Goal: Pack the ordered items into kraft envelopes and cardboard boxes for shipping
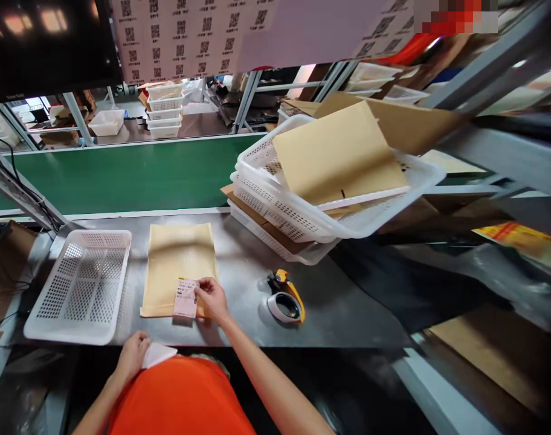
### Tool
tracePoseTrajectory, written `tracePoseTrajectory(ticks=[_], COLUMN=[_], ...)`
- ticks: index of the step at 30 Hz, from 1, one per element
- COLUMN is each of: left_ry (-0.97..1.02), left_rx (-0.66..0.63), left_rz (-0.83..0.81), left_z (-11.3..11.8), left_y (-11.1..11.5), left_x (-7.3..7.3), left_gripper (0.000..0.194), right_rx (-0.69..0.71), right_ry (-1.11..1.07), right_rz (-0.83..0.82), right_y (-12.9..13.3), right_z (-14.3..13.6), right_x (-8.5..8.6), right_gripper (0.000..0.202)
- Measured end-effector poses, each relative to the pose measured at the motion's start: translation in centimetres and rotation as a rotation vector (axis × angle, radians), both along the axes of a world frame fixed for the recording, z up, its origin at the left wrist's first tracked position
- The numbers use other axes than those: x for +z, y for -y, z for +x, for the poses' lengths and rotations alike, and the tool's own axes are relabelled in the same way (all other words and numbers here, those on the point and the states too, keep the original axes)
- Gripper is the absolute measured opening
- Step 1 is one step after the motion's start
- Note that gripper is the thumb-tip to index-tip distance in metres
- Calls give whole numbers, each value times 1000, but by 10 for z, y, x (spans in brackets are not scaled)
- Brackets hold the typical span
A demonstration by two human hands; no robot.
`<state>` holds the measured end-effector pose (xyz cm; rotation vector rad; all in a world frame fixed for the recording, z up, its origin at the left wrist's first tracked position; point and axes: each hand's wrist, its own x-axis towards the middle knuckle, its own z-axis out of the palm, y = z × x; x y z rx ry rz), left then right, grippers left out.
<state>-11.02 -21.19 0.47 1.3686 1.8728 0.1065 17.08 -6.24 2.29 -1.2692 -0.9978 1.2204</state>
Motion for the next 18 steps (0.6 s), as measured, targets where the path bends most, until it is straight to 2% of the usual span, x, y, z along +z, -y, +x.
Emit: tracePoseTrajectory(ticks=[5, 9, 11, 14, 18], left_ry=[-117, -58, -24, -59, -122], left_rx=[-391, -611, -750, -953, -1022], left_rz=[15, 119, 194, 244, 218], left_z=[21, 43, 53, 63, 66], left_y=[-13, -34, -46, -62, -69], left_x=[5, 3, -2, -14, -31], left_gripper=[30, 26, 25, 34, 40], right_rx=[138, 221, 240, 257, 291], right_ry=[139, 284, 358, 473, 626], right_rz=[25, 87, 127, 207, 349], right_y=[-15, -15, -16, -15, 4], right_z=[-19, -16, -13, -11, -16], right_x=[-26, -40, -47, -56, -57], right_gripper=[23, 17, 20, 30, 46])
